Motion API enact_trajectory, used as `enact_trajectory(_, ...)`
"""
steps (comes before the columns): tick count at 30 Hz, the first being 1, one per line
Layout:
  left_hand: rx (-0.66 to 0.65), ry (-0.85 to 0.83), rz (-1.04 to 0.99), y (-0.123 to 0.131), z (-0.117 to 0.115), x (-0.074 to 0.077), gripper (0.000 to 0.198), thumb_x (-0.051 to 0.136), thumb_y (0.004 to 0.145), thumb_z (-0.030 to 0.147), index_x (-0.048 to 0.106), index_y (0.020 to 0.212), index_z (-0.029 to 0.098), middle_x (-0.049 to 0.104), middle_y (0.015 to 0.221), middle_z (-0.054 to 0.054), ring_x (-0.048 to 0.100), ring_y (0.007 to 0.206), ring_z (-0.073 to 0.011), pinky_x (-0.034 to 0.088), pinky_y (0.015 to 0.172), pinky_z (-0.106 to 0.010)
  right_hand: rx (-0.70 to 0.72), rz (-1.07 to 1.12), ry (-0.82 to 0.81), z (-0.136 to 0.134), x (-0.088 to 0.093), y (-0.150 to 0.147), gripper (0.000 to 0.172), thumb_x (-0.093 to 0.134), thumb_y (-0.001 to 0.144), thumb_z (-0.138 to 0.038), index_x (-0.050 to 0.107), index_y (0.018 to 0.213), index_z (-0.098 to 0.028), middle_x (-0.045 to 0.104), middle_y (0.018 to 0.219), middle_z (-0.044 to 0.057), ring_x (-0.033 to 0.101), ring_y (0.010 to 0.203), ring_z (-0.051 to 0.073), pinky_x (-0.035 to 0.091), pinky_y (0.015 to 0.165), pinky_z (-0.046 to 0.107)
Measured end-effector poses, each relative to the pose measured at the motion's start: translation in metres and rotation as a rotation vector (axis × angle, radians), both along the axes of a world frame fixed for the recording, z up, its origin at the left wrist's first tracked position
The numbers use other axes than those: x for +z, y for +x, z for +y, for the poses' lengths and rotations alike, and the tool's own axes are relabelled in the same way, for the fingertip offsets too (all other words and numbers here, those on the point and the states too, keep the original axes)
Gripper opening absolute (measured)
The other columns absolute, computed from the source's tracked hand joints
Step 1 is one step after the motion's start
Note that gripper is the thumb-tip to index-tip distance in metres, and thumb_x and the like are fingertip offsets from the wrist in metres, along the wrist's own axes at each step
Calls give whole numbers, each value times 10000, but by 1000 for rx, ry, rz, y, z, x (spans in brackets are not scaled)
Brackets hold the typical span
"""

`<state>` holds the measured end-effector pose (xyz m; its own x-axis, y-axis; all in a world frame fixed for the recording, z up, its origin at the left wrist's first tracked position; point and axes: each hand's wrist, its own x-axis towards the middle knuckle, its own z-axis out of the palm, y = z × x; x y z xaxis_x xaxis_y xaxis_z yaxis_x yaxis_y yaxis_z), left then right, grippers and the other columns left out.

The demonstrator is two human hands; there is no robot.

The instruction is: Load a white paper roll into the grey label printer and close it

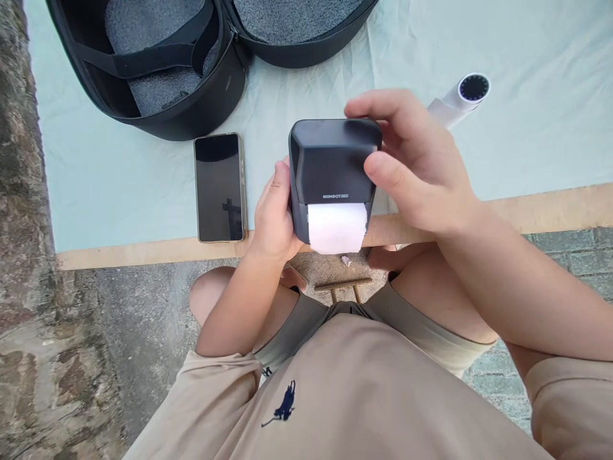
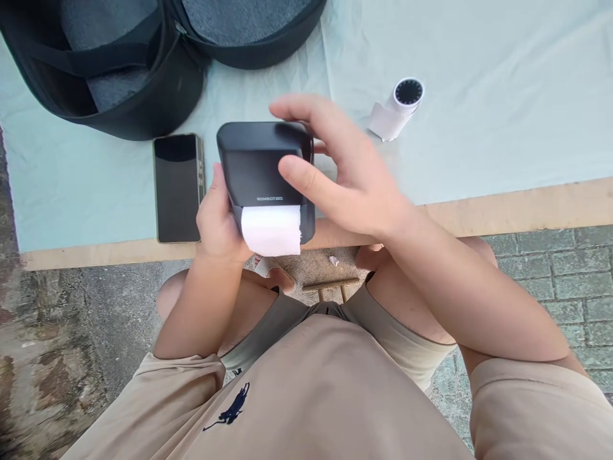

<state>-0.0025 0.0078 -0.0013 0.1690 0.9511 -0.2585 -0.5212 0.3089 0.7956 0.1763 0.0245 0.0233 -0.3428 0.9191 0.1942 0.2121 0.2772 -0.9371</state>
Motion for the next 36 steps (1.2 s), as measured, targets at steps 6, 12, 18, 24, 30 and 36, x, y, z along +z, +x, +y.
enact_trajectory(6,26,-3,51,-1,-1,-1,450,354,1016,508,683,1094,211,737,1197,-73,478,1445,-274,445,1180,-416,125,-108,107,4,0,6,572,659,888,-423,475,1408,-272,503,1487,45,511,1354,257,490,1125,421)
enact_trajectory(12,9,-17,-22,-2,1,0,403,390,1007,431,708,1004,182,749,1097,-60,527,1396,-276,458,1173,-413,69,-225,228,4,9,11,620,718,838,-489,500,1366,-246,536,1415,81,503,1329,265,556,977,403)
enact_trajectory(18,-53,122,-107,-5,1,-3,220,538,948,360,695,987,210,749,1043,-34,487,1433,-252,429,1200,-389,-282,-165,351,-5,20,3,318,719,857,-482,596,1024,-242,630,1027,-9,534,657,89,365,550,297)
enact_trajectory(24,-75,77,-34,-9,0,-5,163,580,931,341,682,945,214,745,1044,-35,514,1415,-257,467,1165,-388,-408,-23,256,-6,29,-9,117,618,950,-311,533,922,-236,545,1028,-27,621,724,58,394,517,256)
enact_trajectory(30,-94,50,-38,-8,0,-4,219,570,941,403,669,1001,218,745,1129,-34,489,1446,-251,458,1184,-379,-348,-70,343,1,20,-10,124,618,921,-276,531,853,-218,605,862,-7,568,706,94,361,464,253)
enact_trajectory(36,-97,98,51,-5,-1,-2,219,570,954,392,669,1009,205,745,1090,-40,541,1405,-256,482,1162,-374,-159,-685,353,1,20,-12,150,559,852,-189,642,971,-227,703,931,-4,621,752,152,385,606,305)
